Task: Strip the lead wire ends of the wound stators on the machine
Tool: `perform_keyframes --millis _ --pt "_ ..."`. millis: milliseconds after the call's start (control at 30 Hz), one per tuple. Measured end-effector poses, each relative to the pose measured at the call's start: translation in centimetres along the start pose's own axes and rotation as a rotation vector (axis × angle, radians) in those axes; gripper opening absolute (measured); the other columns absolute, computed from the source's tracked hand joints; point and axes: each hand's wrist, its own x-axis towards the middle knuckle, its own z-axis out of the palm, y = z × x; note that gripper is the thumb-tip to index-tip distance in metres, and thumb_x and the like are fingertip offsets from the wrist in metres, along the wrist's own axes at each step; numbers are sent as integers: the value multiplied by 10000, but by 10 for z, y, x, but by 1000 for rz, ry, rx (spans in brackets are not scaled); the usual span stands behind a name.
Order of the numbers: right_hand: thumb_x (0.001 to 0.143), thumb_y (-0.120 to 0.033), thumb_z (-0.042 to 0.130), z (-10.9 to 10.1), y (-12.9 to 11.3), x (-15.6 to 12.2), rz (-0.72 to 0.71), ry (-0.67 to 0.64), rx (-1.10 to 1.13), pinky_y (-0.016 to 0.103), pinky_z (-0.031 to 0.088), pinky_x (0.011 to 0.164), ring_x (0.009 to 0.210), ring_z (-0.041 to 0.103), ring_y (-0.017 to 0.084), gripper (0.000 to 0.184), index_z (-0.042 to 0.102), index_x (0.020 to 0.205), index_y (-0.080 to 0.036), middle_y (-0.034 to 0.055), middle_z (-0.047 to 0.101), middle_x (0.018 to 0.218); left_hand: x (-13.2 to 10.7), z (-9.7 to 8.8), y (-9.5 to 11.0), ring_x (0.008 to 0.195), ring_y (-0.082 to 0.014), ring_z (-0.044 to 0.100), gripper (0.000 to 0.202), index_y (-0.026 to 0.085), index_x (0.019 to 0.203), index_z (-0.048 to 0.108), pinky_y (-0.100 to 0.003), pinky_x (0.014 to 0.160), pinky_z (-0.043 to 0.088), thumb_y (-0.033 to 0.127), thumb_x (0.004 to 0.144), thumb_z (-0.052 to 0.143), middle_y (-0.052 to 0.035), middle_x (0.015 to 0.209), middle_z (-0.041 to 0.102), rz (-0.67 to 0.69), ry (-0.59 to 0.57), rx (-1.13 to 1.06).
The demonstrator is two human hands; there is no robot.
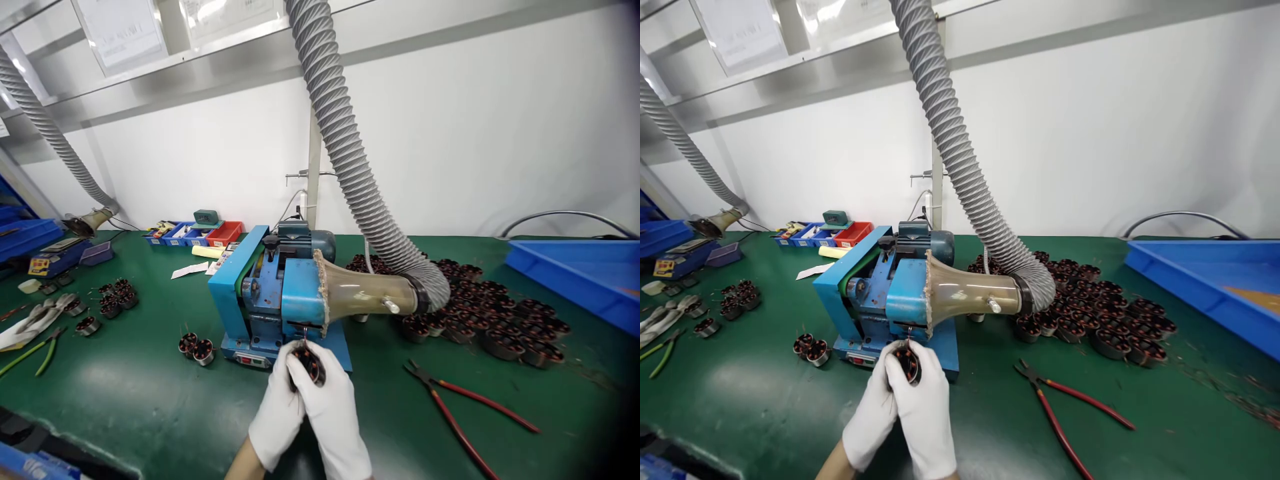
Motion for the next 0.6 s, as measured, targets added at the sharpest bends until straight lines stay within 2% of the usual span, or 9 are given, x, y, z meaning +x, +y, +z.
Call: perform_keyframes --millis 100,167,233,333,400,467,533,600 --pt "802 -427 577 1 -5 20 -6 12 7 356 497 816 900 620 236 298 636 963 -183 80 658 966 21 5 7 1209 -205 474 406 186 1238 397 -335 1040 369 306 866 507 -124 1298 498 1 11 -56" --pt "798 -426 578 1 -6 25 -8 16 17 361 494 805 880 619 238 291 646 937 -180 82 660 948 26 8 7 1197 -202 483 386 188 1223 402 -334 1034 373 299 867 504 -122 1284 507 11 22 -67" --pt "790 -423 585 -1 -5 20 -6 9 35 362 498 787 861 622 242 284 648 920 -178 86 662 930 20 9 6 1194 -203 486 382 187 1220 399 -336 1031 374 287 865 500 -125 1282 508 16 25 -67" --pt "755 -416 626 -7 -1 0 14 -23 95 364 506 786 864 628 256 275 658 894 -181 96 668 931 -4 6 6 1209 -217 476 439 173 1241 375 -345 1032 371 273 839 521 -147 1300 492 -4 -15 -16" --pt "721 -415 674 -15 2 -15 56 -84 257 359 512 818 919 633 269 305 671 921 -186 106 677 982 -22 1 11 1226 -240 464 532 157 1275 346 -361 1038 364 278 803 560 -167 1327 467 -21 -45 26" --pt "722 -446 687 -23 4 -27 161 -145 531 360 505 872 993 626 272 370 673 998 -199 112 676 1069 -35 -6 18 1231 -262 463 646 158 1309 334 -367 1039 363 298 752 630 -164 1339 467 -24 -72 46" --pt "739 -488 675 -31 4 -33 287 -173 779 373 498 900 1015 626 269 405 673 1038 -215 109 670 1114 -40 -10 27 1205 -275 486 685 185 1277 414 -354 1020 377 302 675 720 -130 1303 515 -18 -88 92" --pt "758 -479 670 -38 3 -35 345 -153 878 373 486 916 1015 628 262 371 686 1029 -226 103 669 1122 -42 -12 34 1094 -271 551 636 198 1128 532 -331 947 422 242 553 800 -93 1170 598 -55 -42 155"
